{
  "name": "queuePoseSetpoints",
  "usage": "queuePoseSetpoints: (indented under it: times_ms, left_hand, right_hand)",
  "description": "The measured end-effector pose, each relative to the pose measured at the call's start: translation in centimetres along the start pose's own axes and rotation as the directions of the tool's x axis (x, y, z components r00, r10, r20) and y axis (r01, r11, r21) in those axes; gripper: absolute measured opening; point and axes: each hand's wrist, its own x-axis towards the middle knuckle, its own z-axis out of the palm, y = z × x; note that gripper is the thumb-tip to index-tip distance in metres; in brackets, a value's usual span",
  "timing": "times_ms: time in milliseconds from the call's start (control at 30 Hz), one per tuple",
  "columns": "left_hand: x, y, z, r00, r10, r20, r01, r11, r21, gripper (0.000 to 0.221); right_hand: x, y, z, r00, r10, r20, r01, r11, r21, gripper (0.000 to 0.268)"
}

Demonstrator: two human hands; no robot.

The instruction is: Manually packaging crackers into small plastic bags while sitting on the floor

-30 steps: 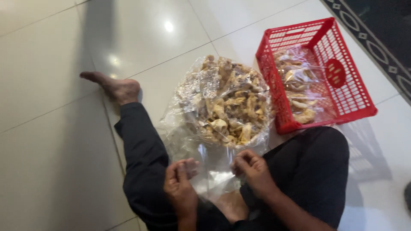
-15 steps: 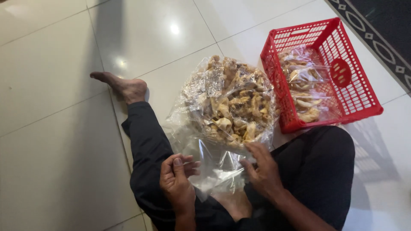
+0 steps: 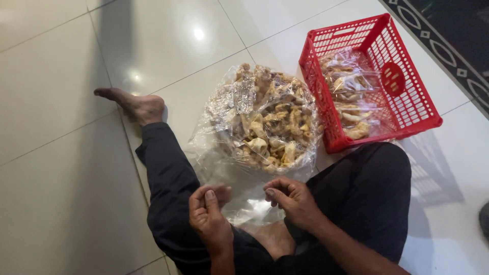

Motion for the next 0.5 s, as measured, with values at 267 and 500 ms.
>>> queuePoseSetpoints:
  times_ms: [267,500]
  left_hand:
    - [0.7,-4.1,3.6,0.991,-0.111,0.079,0.11,0.994,0.014,0.091]
    - [0.6,-5.0,4.4,0.995,-0.076,0.065,0.077,0.997,-0.007,0.094]
  right_hand:
    - [0.6,-4.2,-2.0,0.791,-0.369,0.488,0.587,0.684,-0.434,0.016]
    - [-0.8,-3.5,-2.1,0.984,-0.155,0.093,0.161,0.985,-0.061,0.039]
